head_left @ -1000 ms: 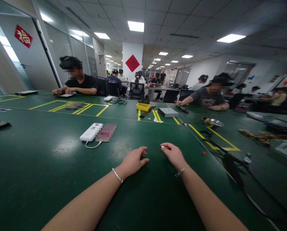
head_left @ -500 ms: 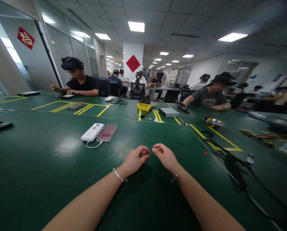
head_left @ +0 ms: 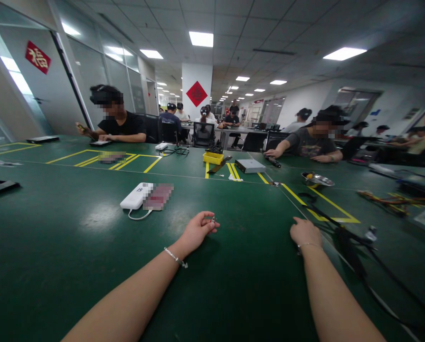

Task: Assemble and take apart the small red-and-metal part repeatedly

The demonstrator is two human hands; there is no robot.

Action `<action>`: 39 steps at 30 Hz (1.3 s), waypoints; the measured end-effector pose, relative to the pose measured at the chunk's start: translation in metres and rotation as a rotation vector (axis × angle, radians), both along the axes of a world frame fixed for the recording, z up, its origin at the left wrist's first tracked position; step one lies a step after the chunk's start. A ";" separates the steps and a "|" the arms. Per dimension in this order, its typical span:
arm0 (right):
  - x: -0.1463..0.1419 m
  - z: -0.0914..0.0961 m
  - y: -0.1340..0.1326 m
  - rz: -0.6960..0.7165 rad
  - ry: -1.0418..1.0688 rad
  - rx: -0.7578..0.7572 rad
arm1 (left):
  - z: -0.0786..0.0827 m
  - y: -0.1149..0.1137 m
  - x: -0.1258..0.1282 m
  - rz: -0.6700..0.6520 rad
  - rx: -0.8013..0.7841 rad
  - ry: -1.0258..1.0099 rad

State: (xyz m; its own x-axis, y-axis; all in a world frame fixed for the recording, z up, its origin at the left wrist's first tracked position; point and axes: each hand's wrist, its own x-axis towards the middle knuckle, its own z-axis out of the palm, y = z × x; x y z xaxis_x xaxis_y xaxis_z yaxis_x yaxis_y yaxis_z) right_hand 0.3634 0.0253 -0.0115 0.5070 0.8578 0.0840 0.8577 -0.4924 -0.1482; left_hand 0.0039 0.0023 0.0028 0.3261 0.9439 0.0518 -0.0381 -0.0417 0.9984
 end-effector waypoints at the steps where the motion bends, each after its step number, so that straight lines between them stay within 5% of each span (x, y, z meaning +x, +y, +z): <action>1: 0.000 0.001 0.000 -0.004 0.008 -0.010 | 0.000 0.000 0.000 0.002 0.004 0.000; 11: -0.020 0.016 -0.004 -0.001 0.182 0.092 | 0.003 -0.001 -0.001 0.006 -0.001 0.009; 16: -0.091 0.022 -0.005 0.254 1.001 0.353 | -0.003 0.002 -0.001 -0.027 0.017 -0.035; 19: -0.140 0.026 -0.016 0.421 1.439 0.311 | -0.004 0.003 0.000 -0.035 0.022 -0.045; 22: -0.172 0.027 -0.029 0.509 1.658 0.191 | -0.004 0.003 0.000 -0.047 0.032 -0.045; 29: -0.182 0.017 -0.034 0.576 1.802 0.004 | -0.002 0.001 0.001 -0.064 0.057 -0.007; 39: -0.178 0.014 -0.032 0.609 1.904 -0.003 | -0.001 -0.001 0.000 -0.123 0.056 0.035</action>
State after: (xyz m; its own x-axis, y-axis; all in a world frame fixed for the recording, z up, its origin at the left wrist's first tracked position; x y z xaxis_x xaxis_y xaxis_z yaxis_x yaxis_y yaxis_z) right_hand 0.1856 -0.0062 0.0024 -0.3774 0.9192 -0.1123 -0.3470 -0.2528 -0.9032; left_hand 0.0038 0.0015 0.0019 0.4414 0.8928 0.0898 -0.0114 -0.0945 0.9955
